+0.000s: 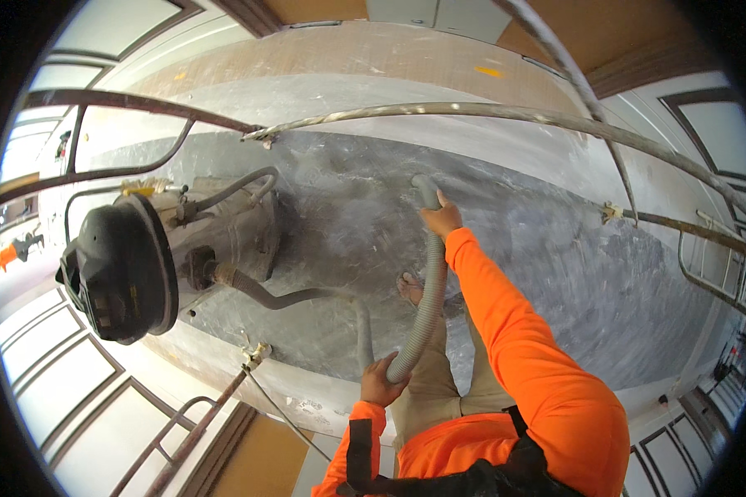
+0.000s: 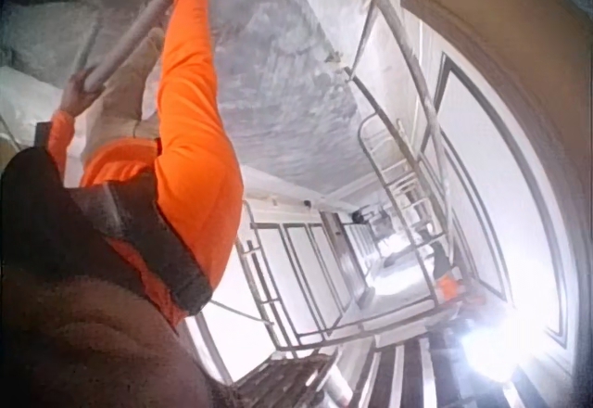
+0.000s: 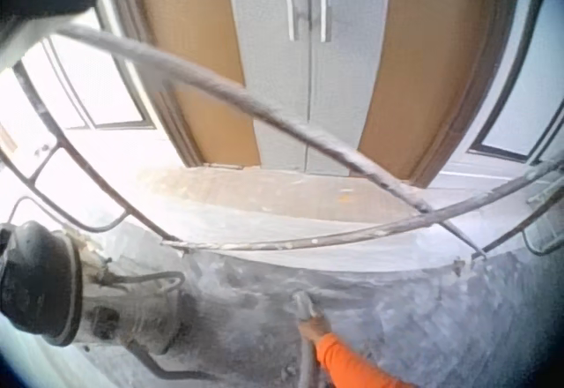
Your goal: The person uses a vacuum hose to clean dust and debris from a wall and floor surface while standing on a high platform.
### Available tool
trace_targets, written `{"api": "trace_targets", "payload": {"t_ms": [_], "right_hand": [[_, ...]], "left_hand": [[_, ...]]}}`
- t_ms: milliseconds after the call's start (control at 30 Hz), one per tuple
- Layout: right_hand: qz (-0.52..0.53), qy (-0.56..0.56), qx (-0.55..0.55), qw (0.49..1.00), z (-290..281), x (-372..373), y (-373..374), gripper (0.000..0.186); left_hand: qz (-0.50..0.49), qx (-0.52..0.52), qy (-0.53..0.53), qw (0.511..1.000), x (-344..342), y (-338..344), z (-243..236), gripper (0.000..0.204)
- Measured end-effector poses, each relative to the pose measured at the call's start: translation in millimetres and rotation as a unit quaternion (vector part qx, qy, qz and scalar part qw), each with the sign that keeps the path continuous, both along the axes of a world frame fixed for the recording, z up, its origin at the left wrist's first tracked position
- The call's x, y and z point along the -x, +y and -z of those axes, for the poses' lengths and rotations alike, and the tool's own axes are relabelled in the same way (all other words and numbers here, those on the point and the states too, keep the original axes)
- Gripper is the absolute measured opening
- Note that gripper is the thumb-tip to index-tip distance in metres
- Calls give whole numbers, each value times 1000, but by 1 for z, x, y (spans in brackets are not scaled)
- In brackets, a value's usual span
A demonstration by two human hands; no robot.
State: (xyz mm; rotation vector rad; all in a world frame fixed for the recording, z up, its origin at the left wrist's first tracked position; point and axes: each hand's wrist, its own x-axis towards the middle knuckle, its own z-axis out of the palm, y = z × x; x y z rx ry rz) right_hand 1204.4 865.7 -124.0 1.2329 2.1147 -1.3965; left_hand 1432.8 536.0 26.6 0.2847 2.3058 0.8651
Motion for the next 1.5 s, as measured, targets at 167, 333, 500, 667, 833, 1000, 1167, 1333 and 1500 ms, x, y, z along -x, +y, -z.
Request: {"api": "trace_targets", "payload": {"t_ms": [167,333,500,667,833,1000,1167,1333,1500], "right_hand": [[46,3,-30,998,15,-54,92,79],[146,39,-73,986,43,-147,220,72],[225,48,-56,972,58,-227,339,75],[266,58,-114,956,63,-291,439,68],[324,43,-133,936,44,-341,508,64],[403,58,-129,904,25,-410,583,68],[435,27,-109,894,45,-438,618,69],[437,48,-44,897,61,-398,575,70],[452,94,48,886,23,-360,526,67]], "left_hand": [[68,-1,-18,998,-2,48,0,65],[126,-9,-43,991,-1,127,7,67],[173,-29,-65,982,-19,214,25,69],[220,-12,-82,972,-36,296,20,72],[254,-69,-77,962,-44,353,36,73],[301,-113,-30,946,-30,422,41,72],[322,-98,-46,941,-21,457,42,72],[330,-88,-15,940,-25,430,62,74],[325,-45,-68,942,-3,405,20,73]]}}
